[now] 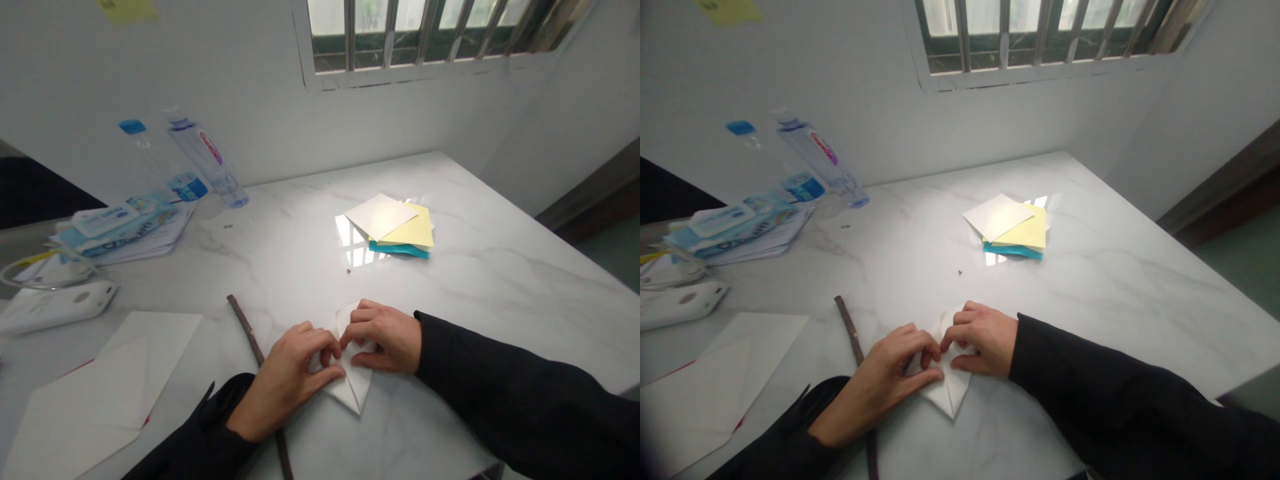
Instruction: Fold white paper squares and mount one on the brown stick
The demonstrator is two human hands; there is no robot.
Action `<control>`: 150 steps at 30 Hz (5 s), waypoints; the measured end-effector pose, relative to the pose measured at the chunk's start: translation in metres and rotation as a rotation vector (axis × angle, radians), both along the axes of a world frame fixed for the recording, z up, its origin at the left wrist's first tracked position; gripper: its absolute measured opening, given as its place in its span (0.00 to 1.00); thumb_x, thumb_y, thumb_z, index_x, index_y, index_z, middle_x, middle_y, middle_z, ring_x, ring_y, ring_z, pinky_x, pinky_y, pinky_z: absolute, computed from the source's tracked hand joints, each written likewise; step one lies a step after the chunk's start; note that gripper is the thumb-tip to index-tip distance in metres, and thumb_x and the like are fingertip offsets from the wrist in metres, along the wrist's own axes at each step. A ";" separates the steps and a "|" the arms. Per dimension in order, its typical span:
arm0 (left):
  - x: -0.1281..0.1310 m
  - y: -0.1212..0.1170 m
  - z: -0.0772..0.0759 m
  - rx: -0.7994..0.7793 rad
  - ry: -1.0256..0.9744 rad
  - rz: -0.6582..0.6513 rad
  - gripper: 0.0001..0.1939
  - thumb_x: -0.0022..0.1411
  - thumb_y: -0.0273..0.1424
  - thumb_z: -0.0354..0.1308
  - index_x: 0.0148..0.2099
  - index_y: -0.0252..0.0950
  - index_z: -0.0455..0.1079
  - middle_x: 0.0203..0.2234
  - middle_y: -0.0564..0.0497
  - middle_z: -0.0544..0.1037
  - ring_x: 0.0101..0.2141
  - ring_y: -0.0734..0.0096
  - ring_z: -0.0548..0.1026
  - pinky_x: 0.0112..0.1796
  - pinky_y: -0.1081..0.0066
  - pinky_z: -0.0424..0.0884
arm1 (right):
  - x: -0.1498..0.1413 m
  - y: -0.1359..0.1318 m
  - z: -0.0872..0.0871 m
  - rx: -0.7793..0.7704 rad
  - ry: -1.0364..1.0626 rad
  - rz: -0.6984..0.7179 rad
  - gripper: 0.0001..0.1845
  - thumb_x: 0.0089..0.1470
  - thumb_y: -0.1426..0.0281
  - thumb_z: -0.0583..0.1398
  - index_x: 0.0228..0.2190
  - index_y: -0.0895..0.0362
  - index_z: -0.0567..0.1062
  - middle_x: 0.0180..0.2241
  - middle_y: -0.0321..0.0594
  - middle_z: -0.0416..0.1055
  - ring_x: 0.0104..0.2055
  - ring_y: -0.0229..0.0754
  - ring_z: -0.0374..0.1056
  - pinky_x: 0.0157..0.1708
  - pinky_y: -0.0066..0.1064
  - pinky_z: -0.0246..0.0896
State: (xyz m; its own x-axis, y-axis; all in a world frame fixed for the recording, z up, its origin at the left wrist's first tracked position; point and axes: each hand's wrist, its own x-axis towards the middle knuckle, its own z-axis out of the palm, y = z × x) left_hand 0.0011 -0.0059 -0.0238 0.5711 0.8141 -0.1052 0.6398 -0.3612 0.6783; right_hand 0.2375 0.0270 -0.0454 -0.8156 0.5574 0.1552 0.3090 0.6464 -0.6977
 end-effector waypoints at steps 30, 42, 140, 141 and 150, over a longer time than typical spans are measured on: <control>-0.023 -0.011 0.016 0.214 0.157 -0.366 0.17 0.66 0.31 0.64 0.56 0.48 0.72 0.56 0.49 0.72 0.54 0.58 0.67 0.52 0.61 0.72 | -0.001 0.001 -0.005 0.002 0.042 -0.008 0.11 0.56 0.69 0.68 0.42 0.56 0.79 0.33 0.38 0.73 0.38 0.42 0.64 0.45 0.35 0.60; -0.024 -0.016 0.004 0.388 0.097 -0.343 0.14 0.70 0.26 0.57 0.55 0.45 0.71 0.53 0.48 0.75 0.53 0.58 0.67 0.49 0.62 0.74 | 0.000 0.000 -0.001 -0.012 0.016 -0.013 0.11 0.56 0.69 0.67 0.43 0.56 0.80 0.33 0.39 0.73 0.39 0.43 0.64 0.43 0.35 0.61; -0.030 -0.019 -0.015 0.450 -0.142 0.019 0.09 0.64 0.25 0.62 0.46 0.40 0.74 0.42 0.50 0.78 0.43 0.66 0.78 0.45 0.67 0.75 | 0.007 -0.037 -0.007 0.248 0.214 -0.337 0.05 0.58 0.77 0.61 0.34 0.54 0.73 0.36 0.40 0.77 0.40 0.43 0.73 0.44 0.36 0.71; -0.030 -0.019 -0.016 0.452 -0.140 0.024 0.09 0.64 0.25 0.62 0.46 0.40 0.73 0.42 0.50 0.78 0.43 0.66 0.78 0.45 0.67 0.75 | 0.008 -0.037 -0.007 0.247 0.217 -0.341 0.05 0.58 0.77 0.61 0.34 0.54 0.73 0.36 0.40 0.77 0.40 0.43 0.73 0.44 0.35 0.71; -0.025 -0.021 -0.015 0.456 -0.104 0.077 0.09 0.63 0.25 0.63 0.45 0.40 0.72 0.39 0.52 0.77 0.40 0.66 0.78 0.43 0.67 0.75 | 0.012 -0.036 -0.009 0.230 0.227 -0.409 0.04 0.59 0.76 0.62 0.34 0.54 0.75 0.36 0.40 0.77 0.40 0.41 0.74 0.42 0.33 0.71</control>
State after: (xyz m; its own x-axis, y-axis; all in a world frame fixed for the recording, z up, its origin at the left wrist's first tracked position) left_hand -0.0237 -0.0266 -0.0389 0.4959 0.8042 0.3277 0.6133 -0.5915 0.5234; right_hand 0.2498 -0.0094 -0.0548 -0.4698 0.7542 0.4588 0.4254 0.6488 -0.6310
